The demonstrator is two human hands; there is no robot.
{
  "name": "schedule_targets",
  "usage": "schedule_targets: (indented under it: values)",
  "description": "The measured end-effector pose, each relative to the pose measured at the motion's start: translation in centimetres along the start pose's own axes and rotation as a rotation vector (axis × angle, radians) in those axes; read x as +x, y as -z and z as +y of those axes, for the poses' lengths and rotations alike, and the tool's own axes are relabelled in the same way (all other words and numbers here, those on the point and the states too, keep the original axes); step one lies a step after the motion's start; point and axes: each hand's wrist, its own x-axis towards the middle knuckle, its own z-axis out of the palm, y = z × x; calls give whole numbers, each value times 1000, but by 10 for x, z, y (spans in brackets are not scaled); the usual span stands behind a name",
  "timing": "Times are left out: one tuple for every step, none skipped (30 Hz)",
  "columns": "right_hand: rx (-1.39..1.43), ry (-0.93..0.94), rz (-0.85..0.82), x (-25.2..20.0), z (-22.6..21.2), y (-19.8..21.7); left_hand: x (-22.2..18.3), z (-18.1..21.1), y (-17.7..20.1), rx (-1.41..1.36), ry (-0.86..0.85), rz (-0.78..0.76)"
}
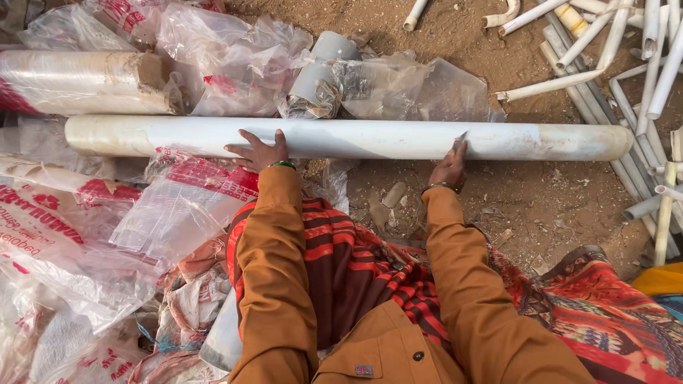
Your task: The person removes plastic packaging and red tape from long white PVC pipes using their hands and a small knife.
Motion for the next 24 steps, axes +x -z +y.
schedule_targets:
  values:
    - [53,90,99,2,1,-3,-5,9,-2,33,-11,-5]
    - [106,180,198,3,1,-9,-11,16,-3,66,-21,-10]
    - [5,194,78,-1,0,-21,-19,23,-3,103,-65,-6]
    - [-96,207,-42,-12,-4,-44,-27,28,-3,141,-109,-1]
    - [-197,214,-165,-21,-3,-59,-30,29,1,184,-153,3]
    - [-199,338,-126,-23,1,-66,-31,27,6,218,-169,-35]
    - [-199,458,-84,-27,4,-74,-31,24,10,253,-189,-74]
    - [-199,579,-42,-25,9,-73,-29,20,13,287,-209,-114]
    - [-106,515,41,-19,11,-70,-26,18,14,298,-263,-100]
    - [-13,449,124,-10,14,-63,-25,16,11,309,-317,-86]
    - [79,380,205,-5,16,-57,-25,14,7,322,-372,-72]
    - [70,401,210,-3,17,-56,-28,12,0,293,-417,-66]
    - [69,424,219,-1,13,-59,-33,14,-9,263,-466,-51]
    - [67,446,227,-3,8,-66,-37,17,-17,233,-515,-37]
    - [-39,434,74,-11,6,-76,-45,17,-25,260,-572,-80]
    - [-147,421,-78,-22,4,-89,-52,17,-29,287,-627,-122]
    - [-254,410,-233,-33,1,-104,-53,15,-29,289,-661,-191]
    - [-268,508,-223,-39,1,-114,-53,12,-24,291,-694,-260]
    - [-283,602,-211,-43,4,-118,-52,7,-19,290,-729,-335]
    - [-297,695,-198,-40,9,-116,-46,1,-10,337,-627,-353]
    - [-242,592,-175,-26,12,-107,-33,-2,1,376,-528,-366]
    - [-145,427,-136,-7,16,-88,-20,-5,11,413,-428,-379]
    - [-42,297,-74,12,22,-65,-10,-11,18,360,-390,-282]
    - [109,264,20,28,25,-45,2,-18,23,308,-352,-185]
